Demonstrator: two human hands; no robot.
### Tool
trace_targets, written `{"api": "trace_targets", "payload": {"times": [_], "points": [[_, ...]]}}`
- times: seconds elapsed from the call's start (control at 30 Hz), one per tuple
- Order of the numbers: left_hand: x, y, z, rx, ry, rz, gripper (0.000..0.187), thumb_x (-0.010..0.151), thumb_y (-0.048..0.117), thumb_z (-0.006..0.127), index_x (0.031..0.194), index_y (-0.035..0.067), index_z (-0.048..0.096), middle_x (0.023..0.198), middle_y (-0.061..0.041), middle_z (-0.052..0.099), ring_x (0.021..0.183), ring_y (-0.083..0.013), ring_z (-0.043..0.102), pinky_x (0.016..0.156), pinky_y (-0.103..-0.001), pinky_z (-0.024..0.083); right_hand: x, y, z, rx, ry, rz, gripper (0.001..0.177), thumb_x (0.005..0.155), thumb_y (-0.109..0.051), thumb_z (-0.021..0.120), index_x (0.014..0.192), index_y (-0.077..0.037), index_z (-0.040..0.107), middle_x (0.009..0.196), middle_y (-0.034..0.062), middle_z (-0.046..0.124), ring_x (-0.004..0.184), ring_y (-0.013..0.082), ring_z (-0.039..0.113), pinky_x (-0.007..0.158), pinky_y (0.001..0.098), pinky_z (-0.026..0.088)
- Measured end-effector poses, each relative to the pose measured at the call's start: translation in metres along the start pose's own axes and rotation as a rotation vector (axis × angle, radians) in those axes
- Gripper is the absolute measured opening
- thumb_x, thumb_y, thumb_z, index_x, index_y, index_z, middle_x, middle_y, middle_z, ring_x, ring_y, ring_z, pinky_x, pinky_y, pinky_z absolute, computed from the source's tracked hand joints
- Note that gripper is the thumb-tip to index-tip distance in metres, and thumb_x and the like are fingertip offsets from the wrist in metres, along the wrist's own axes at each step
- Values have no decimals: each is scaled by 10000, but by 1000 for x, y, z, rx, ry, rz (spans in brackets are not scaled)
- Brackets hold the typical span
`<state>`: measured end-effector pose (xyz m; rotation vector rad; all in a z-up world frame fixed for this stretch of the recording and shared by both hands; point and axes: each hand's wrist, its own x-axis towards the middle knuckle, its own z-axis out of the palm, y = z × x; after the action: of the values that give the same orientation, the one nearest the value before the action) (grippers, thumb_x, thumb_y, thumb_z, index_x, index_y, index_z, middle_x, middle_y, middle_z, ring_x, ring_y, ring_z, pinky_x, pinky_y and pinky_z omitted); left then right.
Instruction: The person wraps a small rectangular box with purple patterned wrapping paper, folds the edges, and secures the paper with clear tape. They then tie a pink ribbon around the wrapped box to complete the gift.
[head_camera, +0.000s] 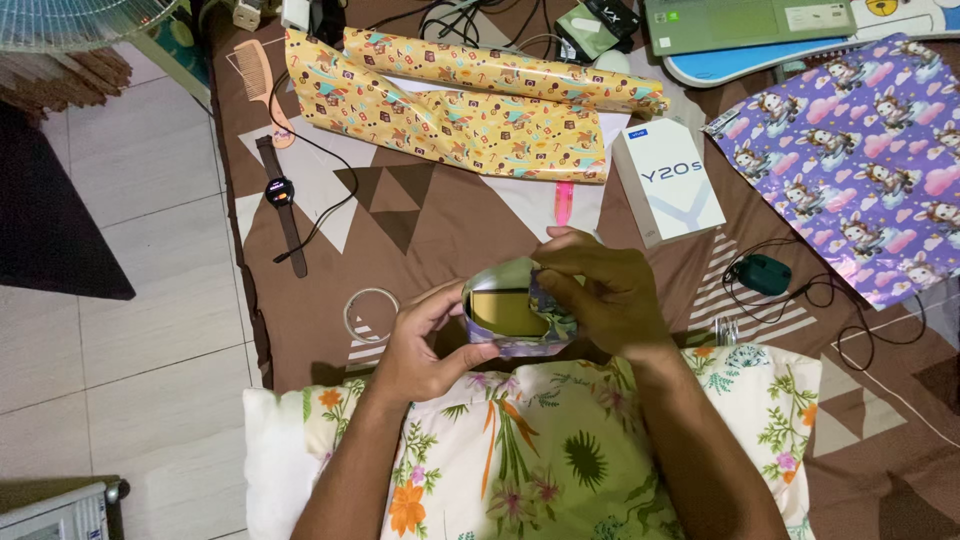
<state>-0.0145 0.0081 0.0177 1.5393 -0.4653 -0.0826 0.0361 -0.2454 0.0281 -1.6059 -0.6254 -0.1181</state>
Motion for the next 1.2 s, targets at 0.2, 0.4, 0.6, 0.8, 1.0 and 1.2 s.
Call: {"api": "trace_targets", "payload": {"times": [0.2, 0.4, 0.6, 0.8, 1.0, 1.2], "points": [[2, 4, 0, 47, -8, 13, 643, 831, 69, 868, 1394, -62, 586, 1304, -162, 688, 1225, -199, 655, 1083, -354, 517, -1, -3, 8, 75, 68, 83, 210, 933, 16, 732, 1142, 36, 727, 1028, 120, 755, 1023, 172, 677, 1043, 403, 520], [5, 9, 2, 76, -31, 17, 610, 837, 101, 865, 1368, -52, 606, 1290, -161, 705, 1192, -208, 689, 1056, -358, 553, -1, 2, 8, -80, 109, -12, 149, 925, 11, 756, 1074, 13, 749, 882, 80, 760, 780, 102, 655, 1148, 446, 515], [5, 11, 0, 158, -28, 58, 609, 796, 122, 884, 1318, -56, 625, 1276, -178, 709, 1193, -241, 694, 1064, -366, 534, -1, -4, 4, 13, 23, 21, 171, 943, 11, 718, 1112, 11, 747, 997, 112, 787, 907, 149, 731, 1224, 492, 436], [6, 10, -1, 192, -12, 116, 574, 770, 78, 849, 1283, -55, 629, 1257, -179, 705, 1188, -257, 699, 1070, -373, 534, 2, -17, 0, 130, -24, 62, 279, 926, -71, 747, 1196, -3, 717, 1160, 145, 762, 1152, 204, 721, 1240, 496, 393], [5, 15, 0, 213, 169, 192, 483, 824, -8, 755, 1286, -58, 623, 1298, -184, 681, 1233, -271, 680, 1099, -380, 534, 7, -32, -7, 134, 22, -203, 394, 814, -299, 856, 1114, -68, 748, 1462, 145, 574, 1362, 289, 560, 1171, 435, 452], [3, 11, -1, 99, 222, 225, 503, 858, 41, 768, 1315, -83, 597, 1313, -205, 660, 1233, -273, 661, 1093, -378, 537, 7, -23, 8, -116, -41, -382, 339, 791, -277, 899, 1085, -166, 772, 1510, 105, 526, 1478, 312, 429, 1219, 449, 434]]}}
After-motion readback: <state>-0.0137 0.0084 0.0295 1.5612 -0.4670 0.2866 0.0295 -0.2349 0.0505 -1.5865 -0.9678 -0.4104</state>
